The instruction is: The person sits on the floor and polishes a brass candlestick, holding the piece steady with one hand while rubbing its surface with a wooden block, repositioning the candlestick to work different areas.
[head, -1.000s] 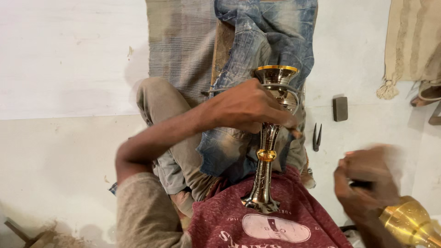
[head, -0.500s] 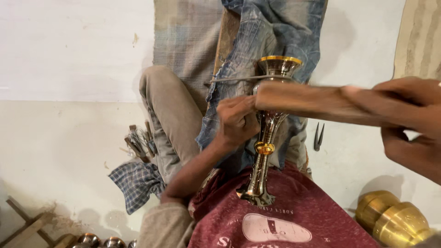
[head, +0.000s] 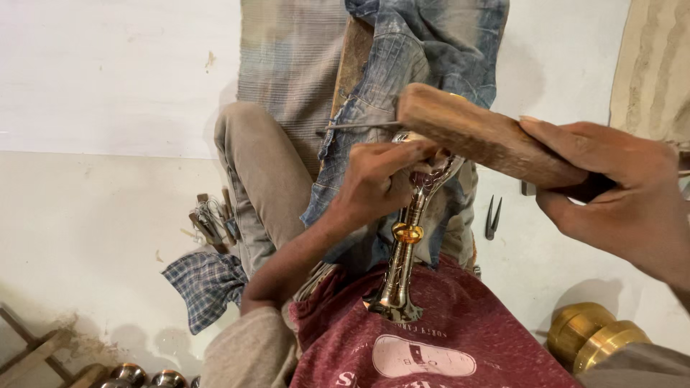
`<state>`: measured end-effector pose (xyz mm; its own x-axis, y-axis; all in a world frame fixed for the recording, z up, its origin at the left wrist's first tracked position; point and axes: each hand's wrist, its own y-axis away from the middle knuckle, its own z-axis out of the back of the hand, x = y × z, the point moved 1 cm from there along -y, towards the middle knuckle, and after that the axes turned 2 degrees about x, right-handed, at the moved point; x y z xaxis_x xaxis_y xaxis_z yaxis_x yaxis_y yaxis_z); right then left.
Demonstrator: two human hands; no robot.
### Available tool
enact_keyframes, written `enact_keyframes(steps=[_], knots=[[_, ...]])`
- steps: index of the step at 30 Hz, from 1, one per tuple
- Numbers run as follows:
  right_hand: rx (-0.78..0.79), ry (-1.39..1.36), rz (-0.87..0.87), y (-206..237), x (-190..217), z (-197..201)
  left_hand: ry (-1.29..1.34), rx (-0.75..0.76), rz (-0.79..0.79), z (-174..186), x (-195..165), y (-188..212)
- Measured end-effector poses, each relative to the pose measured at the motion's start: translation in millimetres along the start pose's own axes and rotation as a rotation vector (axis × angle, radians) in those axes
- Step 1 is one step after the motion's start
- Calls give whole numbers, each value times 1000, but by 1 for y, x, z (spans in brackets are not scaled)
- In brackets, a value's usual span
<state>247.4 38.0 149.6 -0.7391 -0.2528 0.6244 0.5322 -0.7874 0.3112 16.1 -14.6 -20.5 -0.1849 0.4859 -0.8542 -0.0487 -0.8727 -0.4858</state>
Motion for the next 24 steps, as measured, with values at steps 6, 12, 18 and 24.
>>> enact_keyframes(steps=[6, 12, 18, 24], knots=[[-253, -26, 212, 18, -38, -17, -45, 122, -91, 6, -2, -6], [-331, 242, 242, 56, -61, -29, -120, 195, -152, 5, 9, -6], [-356, 601, 292, 78, -64, -41, -186, 414, -165, 1, 16, -14], [-541, 561, 340, 97, -83, -77, -128, 459, -330, 7, 16, -25]])
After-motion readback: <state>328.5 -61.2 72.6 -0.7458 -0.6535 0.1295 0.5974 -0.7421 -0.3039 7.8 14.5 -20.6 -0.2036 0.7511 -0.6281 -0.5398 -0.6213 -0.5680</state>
